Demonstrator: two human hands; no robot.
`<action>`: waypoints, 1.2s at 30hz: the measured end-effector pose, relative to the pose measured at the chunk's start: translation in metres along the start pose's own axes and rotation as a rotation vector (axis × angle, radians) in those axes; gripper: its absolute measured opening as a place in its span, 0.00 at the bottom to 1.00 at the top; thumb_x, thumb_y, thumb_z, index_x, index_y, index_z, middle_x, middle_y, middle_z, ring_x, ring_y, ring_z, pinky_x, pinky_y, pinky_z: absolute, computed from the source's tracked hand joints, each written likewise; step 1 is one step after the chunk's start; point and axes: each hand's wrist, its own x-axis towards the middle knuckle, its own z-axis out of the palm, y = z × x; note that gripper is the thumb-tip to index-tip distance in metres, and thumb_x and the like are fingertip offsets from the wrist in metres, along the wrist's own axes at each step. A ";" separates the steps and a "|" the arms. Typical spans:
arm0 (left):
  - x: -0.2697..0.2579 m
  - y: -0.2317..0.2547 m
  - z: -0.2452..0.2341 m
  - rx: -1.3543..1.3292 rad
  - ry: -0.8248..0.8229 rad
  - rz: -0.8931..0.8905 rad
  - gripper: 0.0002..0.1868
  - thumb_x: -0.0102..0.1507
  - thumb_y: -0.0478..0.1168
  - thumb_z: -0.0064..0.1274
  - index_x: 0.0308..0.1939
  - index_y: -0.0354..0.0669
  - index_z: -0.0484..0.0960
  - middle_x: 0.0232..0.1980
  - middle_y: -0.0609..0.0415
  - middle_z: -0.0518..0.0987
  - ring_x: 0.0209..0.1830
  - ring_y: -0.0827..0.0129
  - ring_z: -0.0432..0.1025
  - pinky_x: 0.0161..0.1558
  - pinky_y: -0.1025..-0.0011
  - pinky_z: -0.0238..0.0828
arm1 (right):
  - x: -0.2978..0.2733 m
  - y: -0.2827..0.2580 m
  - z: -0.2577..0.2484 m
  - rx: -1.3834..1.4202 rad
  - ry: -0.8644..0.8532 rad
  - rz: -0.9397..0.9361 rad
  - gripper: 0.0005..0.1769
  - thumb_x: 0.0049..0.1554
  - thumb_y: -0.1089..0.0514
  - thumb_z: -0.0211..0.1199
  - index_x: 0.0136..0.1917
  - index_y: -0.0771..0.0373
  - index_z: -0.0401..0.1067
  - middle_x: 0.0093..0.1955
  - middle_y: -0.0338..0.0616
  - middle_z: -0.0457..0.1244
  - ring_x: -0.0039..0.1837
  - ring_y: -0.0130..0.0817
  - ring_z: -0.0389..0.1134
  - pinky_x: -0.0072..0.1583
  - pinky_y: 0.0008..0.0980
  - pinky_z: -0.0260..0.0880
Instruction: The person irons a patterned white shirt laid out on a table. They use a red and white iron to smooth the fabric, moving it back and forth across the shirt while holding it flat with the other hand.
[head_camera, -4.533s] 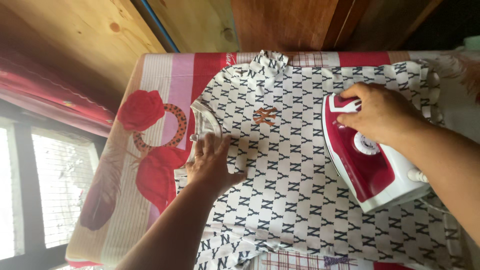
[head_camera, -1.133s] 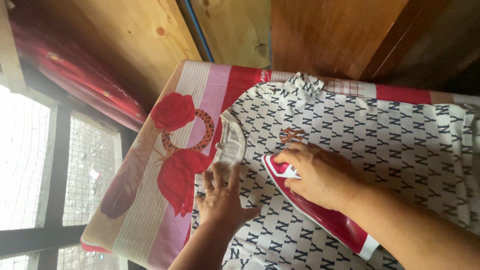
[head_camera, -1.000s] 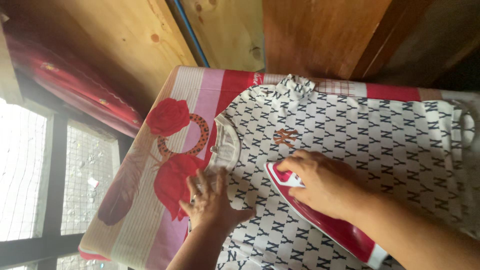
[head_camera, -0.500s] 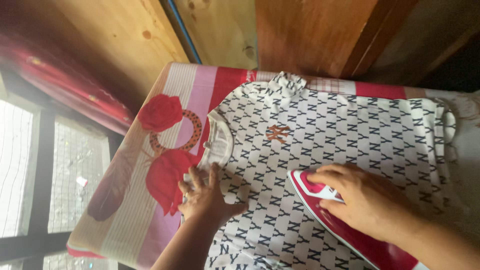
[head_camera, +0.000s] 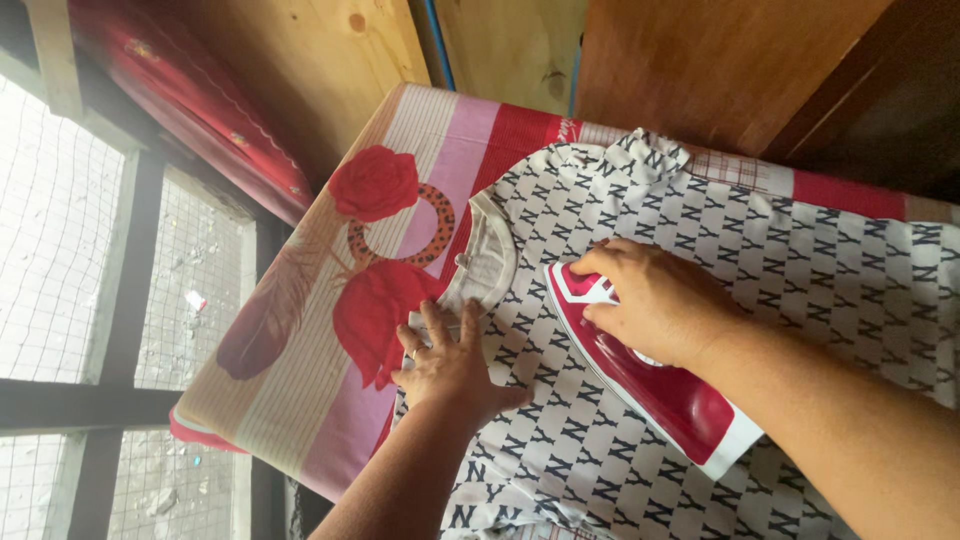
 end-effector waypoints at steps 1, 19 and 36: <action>0.000 0.000 0.000 0.004 0.000 0.000 0.74 0.43 0.67 0.74 0.81 0.70 0.38 0.85 0.45 0.27 0.82 0.33 0.27 0.68 0.31 0.55 | -0.001 0.001 0.001 -0.001 0.021 -0.018 0.26 0.48 0.51 0.69 0.61 0.50 0.73 0.67 0.40 0.65 0.65 0.43 0.67 0.64 0.41 0.67; 0.041 -0.046 0.007 -0.188 0.269 -0.087 0.60 0.47 0.58 0.74 0.76 0.56 0.56 0.70 0.43 0.66 0.70 0.46 0.64 0.65 0.56 0.69 | -0.090 0.028 -0.004 0.089 -0.210 -0.083 0.27 0.51 0.52 0.69 0.65 0.49 0.74 0.64 0.31 0.65 0.62 0.31 0.69 0.63 0.34 0.68; 0.076 -0.085 0.024 -0.446 0.257 -0.034 0.29 0.55 0.57 0.61 0.58 0.52 0.82 0.51 0.44 0.85 0.56 0.51 0.78 0.58 0.56 0.72 | -0.069 -0.010 0.007 0.098 -0.240 -0.263 0.25 0.50 0.54 0.66 0.62 0.53 0.73 0.64 0.37 0.65 0.63 0.37 0.66 0.64 0.39 0.65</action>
